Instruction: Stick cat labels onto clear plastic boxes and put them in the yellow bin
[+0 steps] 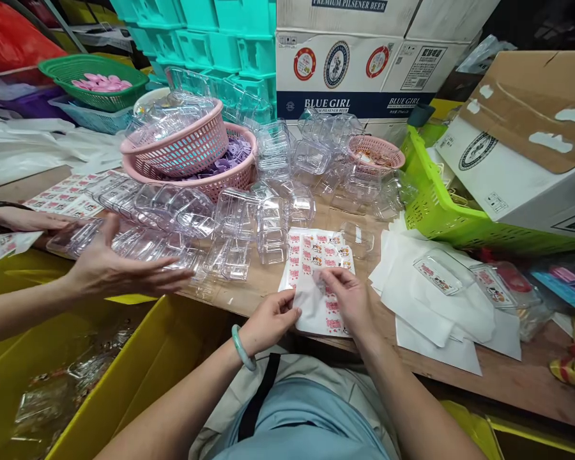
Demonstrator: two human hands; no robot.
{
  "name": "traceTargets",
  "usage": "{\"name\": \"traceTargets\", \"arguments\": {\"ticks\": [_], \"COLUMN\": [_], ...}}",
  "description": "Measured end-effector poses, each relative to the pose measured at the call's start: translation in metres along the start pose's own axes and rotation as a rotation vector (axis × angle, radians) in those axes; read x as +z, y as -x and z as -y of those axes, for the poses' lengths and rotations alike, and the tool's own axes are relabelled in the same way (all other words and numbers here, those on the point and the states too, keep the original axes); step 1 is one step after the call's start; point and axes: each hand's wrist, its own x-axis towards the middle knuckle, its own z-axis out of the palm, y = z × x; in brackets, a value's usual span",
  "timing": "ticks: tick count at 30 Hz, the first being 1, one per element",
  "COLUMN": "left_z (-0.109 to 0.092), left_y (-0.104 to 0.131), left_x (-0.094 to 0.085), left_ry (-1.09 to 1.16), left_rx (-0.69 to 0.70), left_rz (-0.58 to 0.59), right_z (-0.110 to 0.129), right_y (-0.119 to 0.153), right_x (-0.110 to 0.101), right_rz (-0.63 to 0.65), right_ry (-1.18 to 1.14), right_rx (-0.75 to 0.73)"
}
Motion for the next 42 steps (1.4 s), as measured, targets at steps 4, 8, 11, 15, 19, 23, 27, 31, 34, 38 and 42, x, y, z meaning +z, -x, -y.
{"name": "traceTargets", "arguments": {"ticks": [4,8,11,15,19,23,27,31,34,38,42], "left_z": [0.001,-0.013,-0.023,-0.016,0.005,0.021,0.034,0.040,0.039,0.032,0.026], "left_y": [0.013,0.028,0.026,0.026,0.048,0.051,0.027,0.010,0.007,0.006,0.007], "left_x": [-0.002,0.007,0.017,0.009,-0.035,-0.092,-0.137,-0.163,-0.178,-0.195,-0.208], "left_ry": [-0.081,-0.122,0.303,0.614,0.138,-0.054,0.082,0.080,-0.009,-0.059,-0.041], "left_rx": [0.003,0.220,0.162,0.122,0.372,0.562,0.517,0.513,0.493,0.463,0.473], "left_rz": [-0.207,-0.495,-0.376,-0.493,-1.029,-1.463,-1.557,-1.639,-1.721,-1.814,-1.834], "right_z": [0.012,0.031,0.033,0.025,0.021,0.012,-0.004,-0.014,-0.015,-0.015,-0.015], "right_y": [-0.019,0.000,0.025,0.030,-0.012,-0.049,-0.046,-0.034,-0.032,-0.033,-0.033], "right_x": [-0.016,-0.012,0.016,0.045,0.046,0.058,0.092,0.122,0.140,0.165,0.185], "right_rz": [-0.362,-0.363,0.075,0.335,0.174,0.281,0.258,0.184,0.160,0.103,0.065], "right_ry": [-0.301,0.164,0.531,0.560,0.731,0.977,1.057,1.078,1.091,1.150,1.200], "right_rx": [-0.086,-0.547,-0.908,-0.922,-0.752,-0.822,-0.921,-0.957,-0.981,-0.997,-0.978]}}
